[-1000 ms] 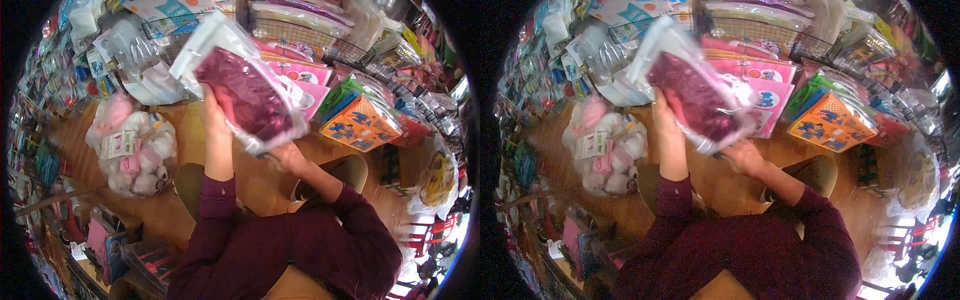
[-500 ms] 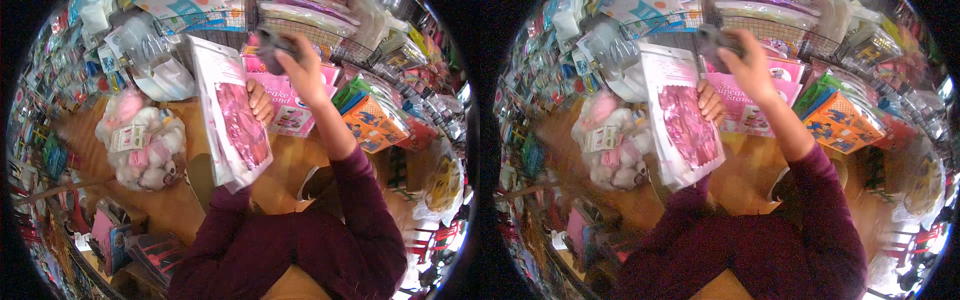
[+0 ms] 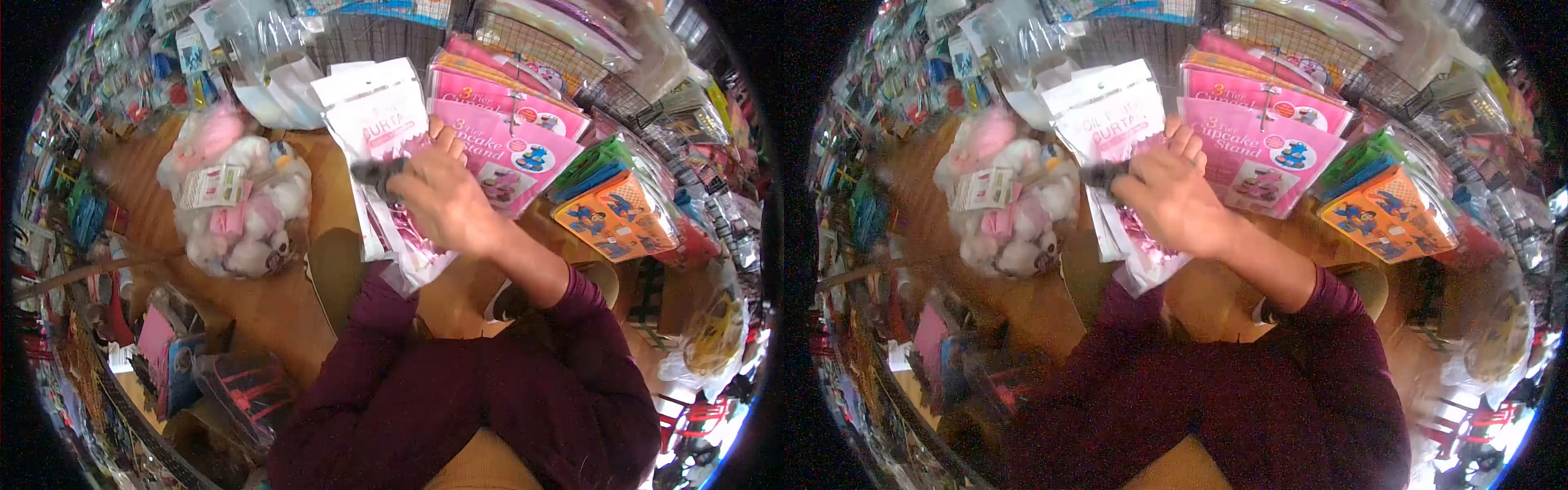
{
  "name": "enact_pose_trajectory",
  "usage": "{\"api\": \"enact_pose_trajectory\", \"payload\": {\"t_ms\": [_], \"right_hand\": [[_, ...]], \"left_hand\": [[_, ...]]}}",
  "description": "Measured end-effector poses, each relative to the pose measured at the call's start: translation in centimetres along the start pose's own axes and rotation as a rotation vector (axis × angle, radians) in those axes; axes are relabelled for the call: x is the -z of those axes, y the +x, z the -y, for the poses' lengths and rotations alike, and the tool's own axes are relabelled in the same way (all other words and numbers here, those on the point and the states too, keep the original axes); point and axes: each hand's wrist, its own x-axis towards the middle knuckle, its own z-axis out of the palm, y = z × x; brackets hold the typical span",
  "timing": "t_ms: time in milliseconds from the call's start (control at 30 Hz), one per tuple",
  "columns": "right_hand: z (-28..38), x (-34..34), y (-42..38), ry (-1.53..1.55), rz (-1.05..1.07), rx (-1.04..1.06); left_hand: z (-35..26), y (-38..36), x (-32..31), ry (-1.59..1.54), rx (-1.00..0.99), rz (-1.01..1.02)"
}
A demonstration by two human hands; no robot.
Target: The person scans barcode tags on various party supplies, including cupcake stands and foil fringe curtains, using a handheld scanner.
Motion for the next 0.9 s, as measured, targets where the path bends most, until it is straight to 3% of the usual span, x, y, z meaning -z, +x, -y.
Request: {"api": "enact_pose_trajectory", "payload": {"t_ms": [200, 333, 367, 467, 533, 567, 633, 733, 767, 800, 867, 900], "right_hand": [[3.5, 0.5, -5.1, 0.102, 0.179, 0.002], [3.3, 0.7, -8.0, 0.336, 0.118, -0.109], [2.8, 1.4, -8.2, 0.391, 0.047, -0.185], [0.7, 4.7, -7.0, 0.336, -0.206, -0.23], [-0.4, 6.8, -5.0, 0.25, -0.348, -0.372], [-1.1, 6.7, -4.3, 0.243, -0.35, -0.373], [-1.8, 5.7, -2.4, 0.18, -0.384, -0.421], [-0.5, 1.2, -3.1, 0.181, -0.159, -0.233], [0.5, 1.0, -3.6, 0.292, -0.027, -0.25], [1.3, 0.9, -4.1, 0.401, 0.111, -0.264], [1.2, -0.2, -6.0, 0.526, 0.132, -0.294], [1.0, -0.6, -7.3, 0.649, 0.14, -0.347]], "left_hand": [[0.5, 0.7, -0.3, 0.094, 0.023, 0.011], [-0.1, 2.3, -1.6, 0.105, 0.038, 0.013], [0.0, 2.0, -2.5, 0.09, 0.004, -0.127], [0.5, 2.0, -1.6, 0.0, 0.062, -0.047], [2.6, 2.4, -4.3, 0.003, -0.087, -0.273], [3.0, 0.8, -7.6, 0.122, -0.085, -0.764], [2.5, 0.6, -5.2, 0.106, -0.05, -0.656], [0.5, 0.5, -1.2, 0.089, 0.024, -0.343], [-0.6, 0.8, -1.4, 0.048, 0.137, -0.145], [-1.6, -0.1, -0.9, 0.079, 0.081, -0.102], [-4.5, -1.0, -0.9, 0.227, 0.103, -0.063], [-6.6, -1.5, -0.2, 0.331, 0.187, 0.055]]}}
